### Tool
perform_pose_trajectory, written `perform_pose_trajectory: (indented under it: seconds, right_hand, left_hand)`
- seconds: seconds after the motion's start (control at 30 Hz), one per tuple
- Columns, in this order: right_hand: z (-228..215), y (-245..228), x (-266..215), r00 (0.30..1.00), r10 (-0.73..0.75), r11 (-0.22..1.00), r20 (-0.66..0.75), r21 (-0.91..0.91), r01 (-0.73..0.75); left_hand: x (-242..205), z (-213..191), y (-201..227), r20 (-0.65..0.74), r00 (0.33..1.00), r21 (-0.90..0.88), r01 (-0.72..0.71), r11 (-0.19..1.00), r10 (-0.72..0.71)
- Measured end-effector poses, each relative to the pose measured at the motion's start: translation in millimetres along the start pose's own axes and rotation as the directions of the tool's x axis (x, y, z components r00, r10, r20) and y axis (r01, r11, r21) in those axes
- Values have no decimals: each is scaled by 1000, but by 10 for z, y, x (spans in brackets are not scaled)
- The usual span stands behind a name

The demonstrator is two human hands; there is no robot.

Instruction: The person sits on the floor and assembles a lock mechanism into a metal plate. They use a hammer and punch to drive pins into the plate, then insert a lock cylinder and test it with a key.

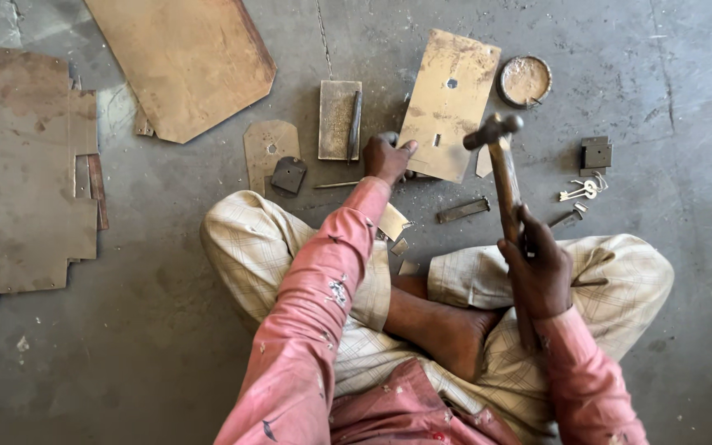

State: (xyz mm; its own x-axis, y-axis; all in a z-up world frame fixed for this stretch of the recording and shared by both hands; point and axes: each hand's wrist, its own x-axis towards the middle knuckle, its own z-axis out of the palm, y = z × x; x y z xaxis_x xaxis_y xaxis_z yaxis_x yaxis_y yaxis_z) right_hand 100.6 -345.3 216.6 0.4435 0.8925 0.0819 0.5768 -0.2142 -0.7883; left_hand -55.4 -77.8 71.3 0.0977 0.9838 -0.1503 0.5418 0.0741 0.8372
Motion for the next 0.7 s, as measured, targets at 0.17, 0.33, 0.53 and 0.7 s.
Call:
perform_pose_trajectory:
  seconds: [0.17,0.33,0.53,0.7]
  right_hand:
    - [0,32,551,948,-319,930,17,-188,316]
    - [135,168,1020,856,-497,816,144,-259,517]
    - [187,255,1296,785,-565,765,254,-196,614]
    - [37,268,1246,800,-514,783,308,-212,585]
  left_hand:
    - [140,30,66,35,981,-170,194,966,-191]
    - [163,98,54,-226,974,-42,7,999,-16]
    - [273,228,-117,-172,985,-1,21,1000,-21]
    - [264,387,-290,-203,979,-15,19,1000,-22]
